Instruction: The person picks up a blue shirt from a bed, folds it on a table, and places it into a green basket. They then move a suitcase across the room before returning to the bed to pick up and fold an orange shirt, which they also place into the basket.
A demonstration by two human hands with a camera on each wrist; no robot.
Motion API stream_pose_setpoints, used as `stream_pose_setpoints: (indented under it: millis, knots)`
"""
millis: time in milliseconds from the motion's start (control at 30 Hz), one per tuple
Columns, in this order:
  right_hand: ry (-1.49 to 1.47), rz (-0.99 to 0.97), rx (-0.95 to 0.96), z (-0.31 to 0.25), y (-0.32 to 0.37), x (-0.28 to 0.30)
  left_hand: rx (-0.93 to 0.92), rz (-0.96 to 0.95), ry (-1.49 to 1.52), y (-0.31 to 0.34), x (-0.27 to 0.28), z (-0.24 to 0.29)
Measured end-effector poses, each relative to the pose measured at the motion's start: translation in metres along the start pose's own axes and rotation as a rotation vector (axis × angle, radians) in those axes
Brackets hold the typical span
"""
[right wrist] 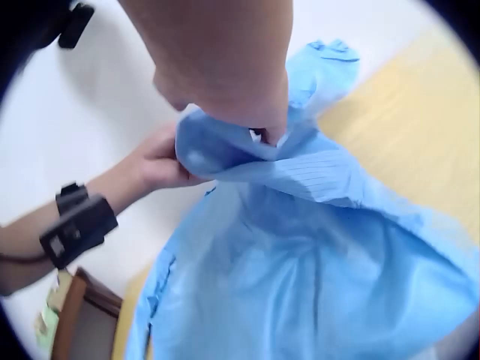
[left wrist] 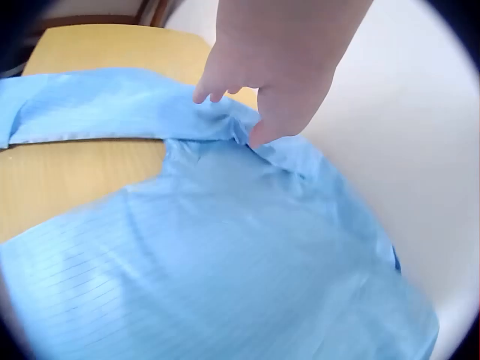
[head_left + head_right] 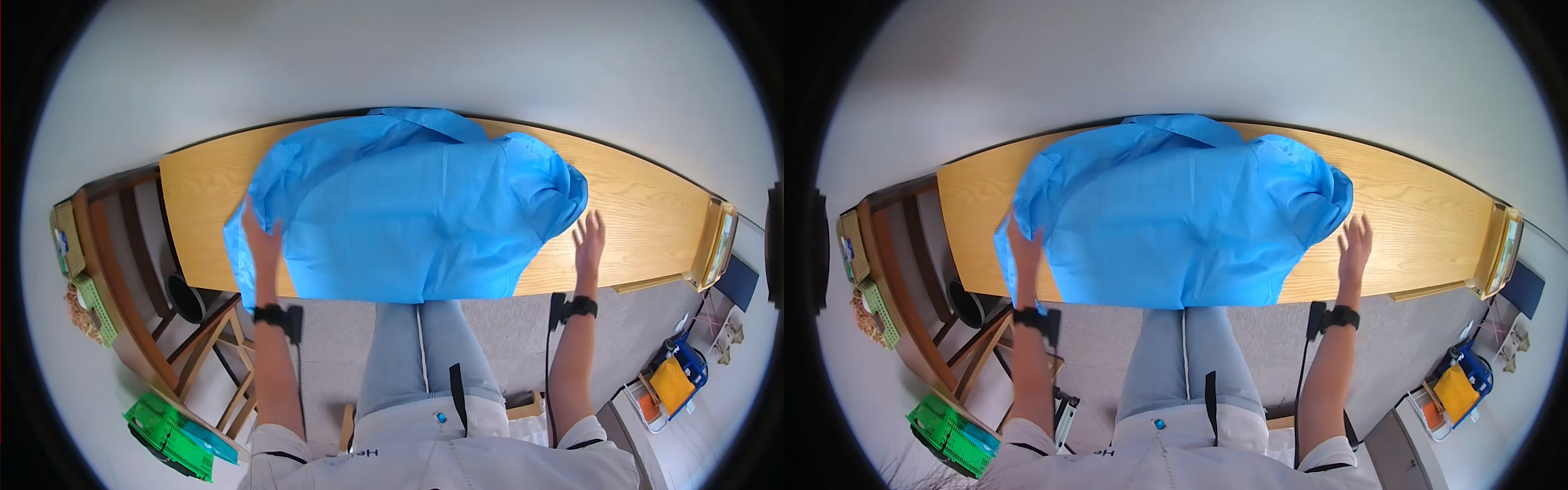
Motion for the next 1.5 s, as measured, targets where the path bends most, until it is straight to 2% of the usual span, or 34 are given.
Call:
stream_pose_setpoints:
  millis: [33, 100, 167, 200, 267, 300, 333, 367, 433, 467, 500, 533, 567, 633, 700, 767, 800, 833, 867, 900, 933, 967, 1033, 1067, 1100, 1167, 1200, 1267, 1300, 1367, 1400, 1433, 1467, 1500]
  knots:
    - [-0.025, 0.051, -0.096, 0.024, 0.007, 0.006, -0.043, -0.023, 0.033, 0.017, -0.008, 0.025]
    - [-0.080, -0.101, -0.344, 0.070, 0.028, -0.006, 0.003, -0.162, 0.034, 0.063, -0.043, 0.043]
    - [-0.064, -0.197, -0.385, 0.091, 0.034, -0.018, 0.103, -0.275, 0.059, 0.093, -0.063, 0.065]
    - [-0.063, -0.169, -0.322, 0.073, 0.044, -0.032, 0.100, -0.280, 0.060, 0.100, -0.069, 0.077]
    - [-0.183, -0.186, -0.309, 0.076, 0.043, -0.044, 0.154, -0.176, 0.123, 0.108, -0.072, 0.092]
    - [-0.302, -0.212, -0.289, 0.075, 0.042, -0.051, 0.149, -0.178, 0.127, 0.107, -0.077, 0.104]
    - [-0.283, -0.196, -0.271, 0.072, 0.045, -0.055, 0.082, -0.171, 0.152, 0.101, -0.077, 0.125]
    - [-0.205, -0.173, -0.230, 0.067, 0.047, -0.059, 0.015, -0.162, 0.177, 0.095, -0.078, 0.146]
    - [-0.031, -0.175, -0.019, 0.040, 0.055, -0.070, 0.060, -0.226, 0.439, 0.079, -0.091, 0.183]
    - [-0.035, -0.174, -0.017, 0.030, 0.064, -0.076, 0.141, -0.287, 0.657, 0.075, -0.104, 0.197]
    - [0.038, -0.160, 0.148, 0.003, 0.076, -0.082, 0.224, -0.350, 0.873, 0.071, -0.117, 0.213]
    - [0.113, -0.145, 0.313, -0.024, 0.091, -0.088, 0.280, -0.486, 0.979, 0.066, -0.127, 0.234]
    - [0.110, -0.142, 0.315, -0.039, 0.107, -0.094, 0.335, -0.624, 1.084, 0.063, -0.133, 0.257]
    - [0.622, -0.141, 0.807, -0.090, 0.163, -0.121, 0.279, -0.656, 1.117, 0.049, -0.129, 0.289]
    - [0.536, -0.312, 0.881, -0.089, 0.196, -0.139, 0.226, -0.691, 1.148, 0.042, -0.127, 0.306]
    - [0.544, -0.427, 0.903, -0.081, 0.216, -0.153, 0.311, -0.780, 1.107, 0.040, -0.135, 0.307]
    - [0.540, -0.490, 0.833, -0.062, 0.213, -0.150, 0.305, -0.780, 1.105, 0.039, -0.136, 0.305]
    - [0.535, -0.486, 0.836, -0.057, 0.213, -0.149, 0.305, -0.903, 0.995, 0.046, -0.147, 0.303]
    - [0.193, -0.375, 0.510, -0.040, 0.193, -0.132, 0.306, -1.023, 0.881, 0.055, -0.157, 0.299]
    - [-0.140, -0.257, 0.178, -0.015, 0.179, -0.118, 0.303, -1.024, 0.878, 0.056, -0.158, 0.298]
    - [-0.255, -0.223, -0.118, 0.004, 0.166, -0.113, 0.214, -1.028, 0.936, 0.058, -0.154, 0.305]
    - [-0.256, -0.219, -0.121, 0.005, 0.155, -0.107, 0.127, -1.032, 0.993, 0.061, -0.151, 0.312]
    - [-0.776, -0.303, -0.481, 0.035, 0.139, -0.116, 0.087, -1.072, 0.978, 0.067, -0.149, 0.318]
    - [-0.744, -0.468, -0.714, 0.053, 0.134, -0.132, 0.042, -1.106, 0.964, 0.071, -0.149, 0.324]
    - [-0.744, -0.469, -0.716, 0.052, 0.123, -0.130, 0.043, -1.105, 0.962, 0.071, -0.152, 0.327]
    - [-0.466, -0.582, -0.372, 0.030, 0.099, -0.120, -0.128, -1.093, 0.876, 0.073, -0.154, 0.341]
    - [-0.539, -0.471, -0.279, 0.018, 0.083, -0.096, -0.126, -1.093, 0.876, 0.076, -0.154, 0.348]
    - [-0.645, -0.194, -0.128, -0.016, 0.058, -0.034, -0.085, -0.787, 1.059, 0.061, -0.133, 0.357]
    - [-0.677, -0.028, -0.068, -0.031, 0.047, 0.006, -0.084, -0.789, 1.060, 0.066, -0.134, 0.357]
    - [-0.757, -0.153, 0.234, -0.027, 0.011, 0.107, -0.246, -0.677, 0.819, 0.073, -0.139, 0.354]
    - [-0.658, 0.023, 0.284, -0.023, 0.001, 0.157, -0.228, -0.802, 0.774, 0.089, -0.164, 0.344]
    - [-0.556, 0.197, 0.331, -0.022, 0.000, 0.193, -0.225, -0.797, 0.780, 0.097, -0.172, 0.338]
    - [-0.551, 0.192, 0.332, -0.024, 0.012, 0.197, -0.315, -0.810, 0.439, 0.110, -0.183, 0.330]
    - [0.009, 0.261, 0.373, -0.039, 0.028, 0.196, -0.395, -0.805, 0.096, 0.120, -0.196, 0.318]
Point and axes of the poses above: each hand's wrist, its own y-axis away from the middle knuckle, its own x-axis out of the back of the hand, z = x × y, the point moved 9 cm from there along -y, towards the middle knuckle, and after that the axes turned 2 degrees about y, right-handed, at the moved point
